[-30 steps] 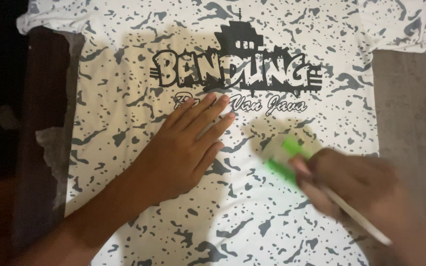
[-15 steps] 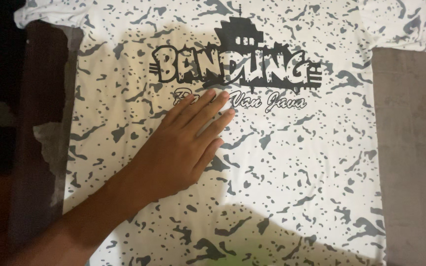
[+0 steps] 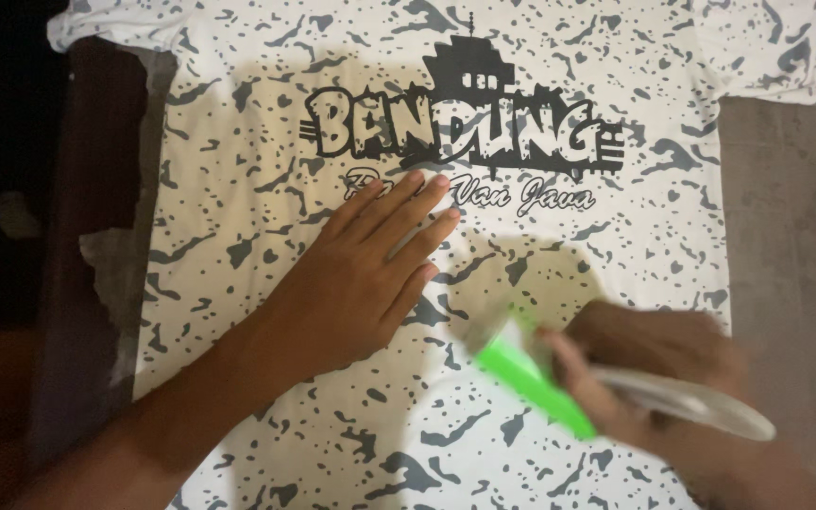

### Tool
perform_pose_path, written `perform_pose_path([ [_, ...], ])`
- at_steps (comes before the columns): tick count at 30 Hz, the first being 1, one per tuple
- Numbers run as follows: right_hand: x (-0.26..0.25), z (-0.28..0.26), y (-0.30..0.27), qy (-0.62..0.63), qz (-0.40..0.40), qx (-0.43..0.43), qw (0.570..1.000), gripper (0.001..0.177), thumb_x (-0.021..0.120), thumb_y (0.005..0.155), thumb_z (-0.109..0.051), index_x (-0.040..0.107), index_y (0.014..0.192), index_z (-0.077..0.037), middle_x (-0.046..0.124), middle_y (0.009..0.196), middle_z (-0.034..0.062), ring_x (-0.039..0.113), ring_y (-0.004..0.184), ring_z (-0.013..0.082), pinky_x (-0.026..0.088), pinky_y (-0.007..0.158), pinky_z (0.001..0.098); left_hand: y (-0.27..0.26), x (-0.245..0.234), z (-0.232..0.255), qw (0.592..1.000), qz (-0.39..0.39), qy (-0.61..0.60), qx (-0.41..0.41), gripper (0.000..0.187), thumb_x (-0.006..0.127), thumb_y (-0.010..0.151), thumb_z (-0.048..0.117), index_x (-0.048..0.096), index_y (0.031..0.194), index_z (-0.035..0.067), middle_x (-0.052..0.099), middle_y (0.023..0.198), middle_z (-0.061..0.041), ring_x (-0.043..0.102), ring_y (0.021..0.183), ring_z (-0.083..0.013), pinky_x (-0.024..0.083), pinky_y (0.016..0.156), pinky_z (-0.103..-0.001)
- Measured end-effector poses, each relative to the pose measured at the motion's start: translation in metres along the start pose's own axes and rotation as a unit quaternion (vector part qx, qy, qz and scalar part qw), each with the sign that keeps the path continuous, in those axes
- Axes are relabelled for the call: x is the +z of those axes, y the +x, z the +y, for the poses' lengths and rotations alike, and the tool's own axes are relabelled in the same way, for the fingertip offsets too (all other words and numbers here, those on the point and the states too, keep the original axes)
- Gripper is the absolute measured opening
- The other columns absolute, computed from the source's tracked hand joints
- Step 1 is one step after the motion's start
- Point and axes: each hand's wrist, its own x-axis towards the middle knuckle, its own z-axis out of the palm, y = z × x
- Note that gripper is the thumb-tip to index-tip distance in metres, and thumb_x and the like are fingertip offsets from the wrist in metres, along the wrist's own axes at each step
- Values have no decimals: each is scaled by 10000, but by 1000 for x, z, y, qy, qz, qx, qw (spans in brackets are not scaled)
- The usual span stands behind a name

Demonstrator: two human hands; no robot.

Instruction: The person unfolds a white t-shirt with a black graphic print on a flat surface, then uses a green lint roller to roll over the entire front surface of the shirt, including the sleeves and graphic area, to remove lint or debris.

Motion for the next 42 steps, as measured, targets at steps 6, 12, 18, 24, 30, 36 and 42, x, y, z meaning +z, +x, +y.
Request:
perform_pose_path([
  [6, -37, -7, -19, -227, 80, -339, 909, 263, 607, 964, -135, 716, 1120, 46, 720, 794, 133, 722, 659, 177, 609, 526, 302, -1, -2, 1, 1000, 7, -11, -1, 471, 407, 1087, 248, 477, 1496, 26, 396, 1607, -200, 306, 1537, -332, 233, 1256, -508],
  [12, 21, -6, -37, -22, -35, -333, 942, 264, 600, 1001, -196, 710, 1124, 10, 728, 927, 140, 735, 767, 180, 612, 610, 311, -1, -1, 2, 1000, 9, -21, -6, 460, 426, 1088, 241, 478, 1496, 37, 404, 1603, -198, 316, 1534, -333, 247, 1248, -515],
  [18, 25, -8, -42, 37, -56, -351, 934, 288, 590, 1023, -213, 705, 1174, 4, 714, 1034, 155, 731, 875, 193, 605, 693, 327, -2, 2, 0, 1000, -1, -3, 0, 475, 414, 1084, 251, 460, 1505, 37, 377, 1611, -203, 297, 1532, -333, 244, 1241, -524],
  [24, 29, -19, -37, 26, -57, -369, 927, 314, 579, 1044, -230, 700, 1223, -3, 701, 1141, 170, 728, 984, 207, 598, 777, 343, 2, 2, -10, 996, -35, 41, -78, 562, 334, 1095, 396, 394, 1536, 53, 247, 1666, -194, 209, 1537, -377, 150, 1239, -549],
  [30, 16, -38, -19, -126, 102, -476, 864, 313, 633, 987, -198, 728, 1223, -15, 721, 1150, 173, 742, 977, 244, 611, 833, 400, -5, -14, -42, 973, -22, 68, -219, 701, 315, 1086, 499, 235, 1630, 64, 75, 1693, -236, 38, 1574, -395, 31, 1254, -575],
  [36, 24, -48, -33, -53, 84, -412, 906, 338, 725, 964, -244, 741, 1211, -14, 714, 1094, 96, 757, 951, 195, 577, 846, 408, -11, -19, -58, 960, -34, 81, -266, 723, 286, 1079, 525, 181, 1639, 80, 19, 1688, -255, -45, 1559, -419, -5, 1233, -592],
  [42, 20, -55, -9, -127, 144, -428, 883, 304, 718, 965, -202, 721, 1229, -51, 694, 1206, 139, 752, 1000, 231, 612, 782, 318, -3, -17, -67, 962, 4, 161, -222, 636, 339, 1093, 472, 362, 1552, 32, 258, 1592, -328, 223, 1466, -500, 171, 1159, -619],
])
